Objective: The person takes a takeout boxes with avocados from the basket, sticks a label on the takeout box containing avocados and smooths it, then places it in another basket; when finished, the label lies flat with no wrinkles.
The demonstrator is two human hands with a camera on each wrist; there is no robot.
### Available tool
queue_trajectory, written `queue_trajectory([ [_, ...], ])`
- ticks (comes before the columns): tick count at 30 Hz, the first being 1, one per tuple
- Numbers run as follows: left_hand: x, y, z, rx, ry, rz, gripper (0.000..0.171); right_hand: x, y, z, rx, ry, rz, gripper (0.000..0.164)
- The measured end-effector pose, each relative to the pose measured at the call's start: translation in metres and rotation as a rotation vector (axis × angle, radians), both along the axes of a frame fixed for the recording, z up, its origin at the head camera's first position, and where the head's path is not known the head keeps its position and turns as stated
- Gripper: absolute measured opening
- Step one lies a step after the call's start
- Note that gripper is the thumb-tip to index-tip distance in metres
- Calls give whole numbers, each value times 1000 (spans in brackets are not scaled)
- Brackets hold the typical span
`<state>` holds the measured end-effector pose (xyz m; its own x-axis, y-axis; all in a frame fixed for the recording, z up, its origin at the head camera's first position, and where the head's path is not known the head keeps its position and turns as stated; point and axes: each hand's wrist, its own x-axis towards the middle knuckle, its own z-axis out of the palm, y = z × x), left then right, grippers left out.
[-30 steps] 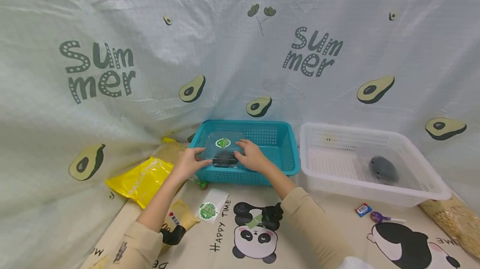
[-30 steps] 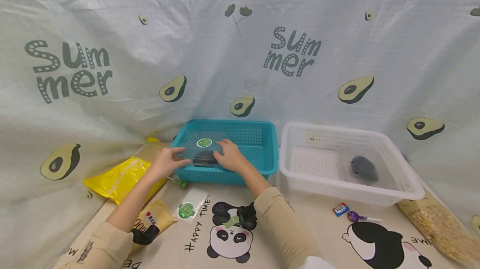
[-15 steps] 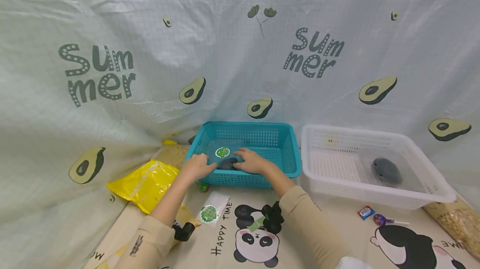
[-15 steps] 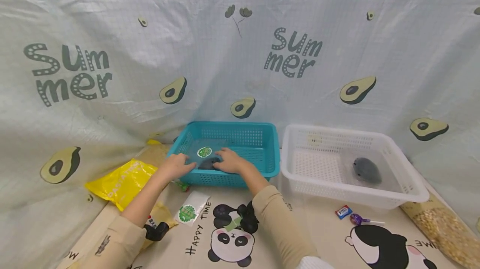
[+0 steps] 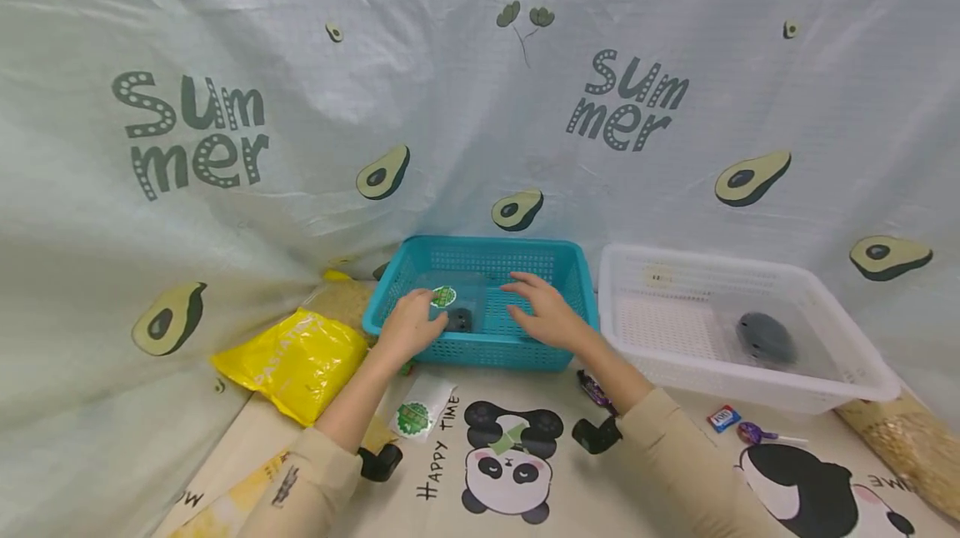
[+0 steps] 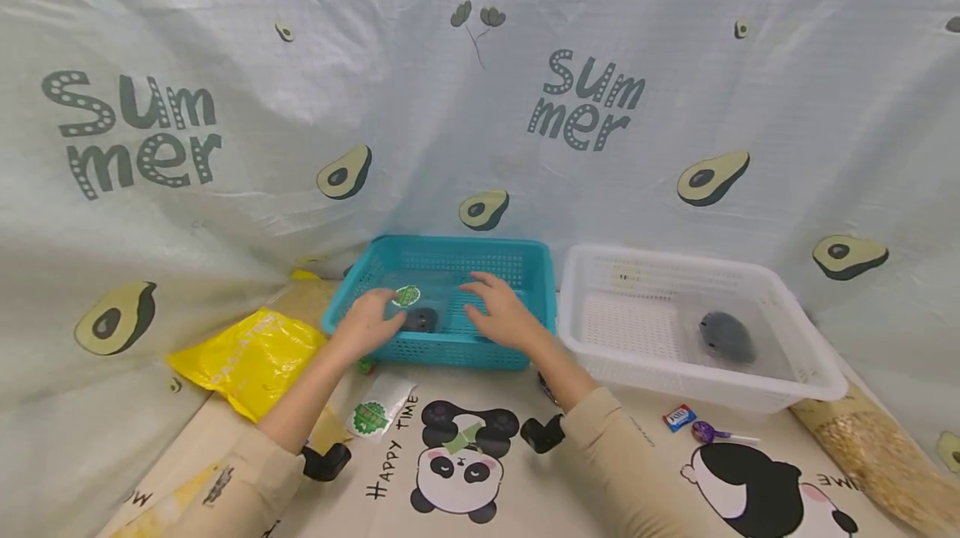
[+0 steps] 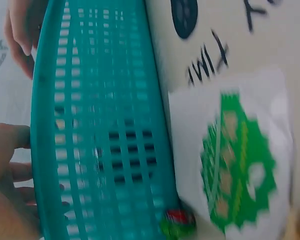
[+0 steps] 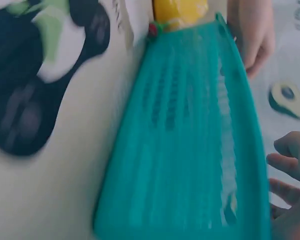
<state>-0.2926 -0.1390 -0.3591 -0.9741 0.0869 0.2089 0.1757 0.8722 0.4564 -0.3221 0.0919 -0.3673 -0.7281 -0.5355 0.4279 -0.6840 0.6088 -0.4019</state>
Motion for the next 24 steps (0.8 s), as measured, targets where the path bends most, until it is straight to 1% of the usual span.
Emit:
queue_trajectory([
  [3, -2, 21, 3, 11, 63, -53, 45, 4, 35, 5, -28, 44, -42, 37],
  [6, -4, 45, 5, 17, 94, -119, 52, 8, 74, 9, -30, 42, -112, 38],
  [10, -7, 83, 12, 2, 94, -223, 58, 15, 134, 11, 7, 19, -257, 42],
  [12, -9, 105, 15, -13, 90, -280, 58, 20, 166, 11, 35, -7, -333, 44],
  [14, -10, 125, 18, -16, 83, -335, 58, 26, 195, 10, 53, -55, -406, 46],
  [16, -12, 144, 19, -17, 81, -379, 56, 32, 222, 10, 67, -81, -464, 48],
  [19, -11, 171, 17, 5, 82, -454, 53, 38, 257, 9, 72, -100, -514, 49],
  [21, -10, 187, 14, -2, 98, -507, 50, 40, 278, 7, 100, -107, -542, 50],
  [22, -9, 195, 12, -11, 110, -534, 49, 41, 287, 7, 116, -122, -559, 51],
  [24, -6, 211, 7, -41, 131, -585, 47, 44, 303, 7, 151, -187, -592, 53],
])
